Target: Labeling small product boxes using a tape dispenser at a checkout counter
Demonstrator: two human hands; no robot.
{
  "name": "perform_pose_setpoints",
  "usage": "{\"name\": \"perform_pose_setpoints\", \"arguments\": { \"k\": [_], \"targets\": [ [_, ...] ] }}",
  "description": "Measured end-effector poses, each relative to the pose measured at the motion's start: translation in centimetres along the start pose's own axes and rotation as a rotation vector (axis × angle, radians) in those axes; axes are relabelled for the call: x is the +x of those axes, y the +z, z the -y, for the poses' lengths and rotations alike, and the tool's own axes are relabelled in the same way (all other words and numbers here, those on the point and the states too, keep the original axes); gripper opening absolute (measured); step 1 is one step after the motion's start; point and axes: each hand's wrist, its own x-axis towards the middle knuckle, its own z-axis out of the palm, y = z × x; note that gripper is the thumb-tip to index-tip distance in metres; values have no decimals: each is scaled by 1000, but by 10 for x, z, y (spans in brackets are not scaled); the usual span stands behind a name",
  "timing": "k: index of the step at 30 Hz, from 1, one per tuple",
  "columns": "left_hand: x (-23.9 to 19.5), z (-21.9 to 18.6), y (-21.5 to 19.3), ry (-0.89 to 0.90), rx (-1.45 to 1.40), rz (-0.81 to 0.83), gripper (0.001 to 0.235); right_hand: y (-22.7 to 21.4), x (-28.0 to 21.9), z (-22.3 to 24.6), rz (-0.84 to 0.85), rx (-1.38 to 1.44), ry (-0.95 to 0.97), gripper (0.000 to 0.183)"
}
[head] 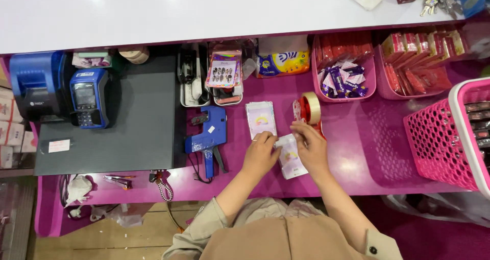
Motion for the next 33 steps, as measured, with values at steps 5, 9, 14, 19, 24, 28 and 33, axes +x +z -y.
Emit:
{"name": "perform_pose_setpoints", "arguments": {
  "k": [5, 9, 14, 19, 24, 28, 33],
  "targets": [
    [5, -31, -10, 71, 144, 166, 57, -22, -23, -9, -32, -64, -16, 23],
    [2, -50, -12, 48, 260, 282, 77, -35, -36, -5, -88, -86, -38, 22],
    [-1, -55, -4, 5, 298, 357, 85, -41, -50, -24, -108, -90, -54, 21],
    [-6, -53, 5, 26, 347, 312, 86, -48, -57, -29, -88, -97, -66, 21],
    [-13, -54, 18, -22, 359, 298, 82, -53, -62, -28, -73, -88, -73, 22],
    [-20, -50, 30, -34, 351, 251, 84, -54, -66, -35, -61, -90, -83, 22],
    [-20, -46, 32, -22, 318, 96, 74, -52, -68, -34, -73, -75, -90, 22]
  ]
}}
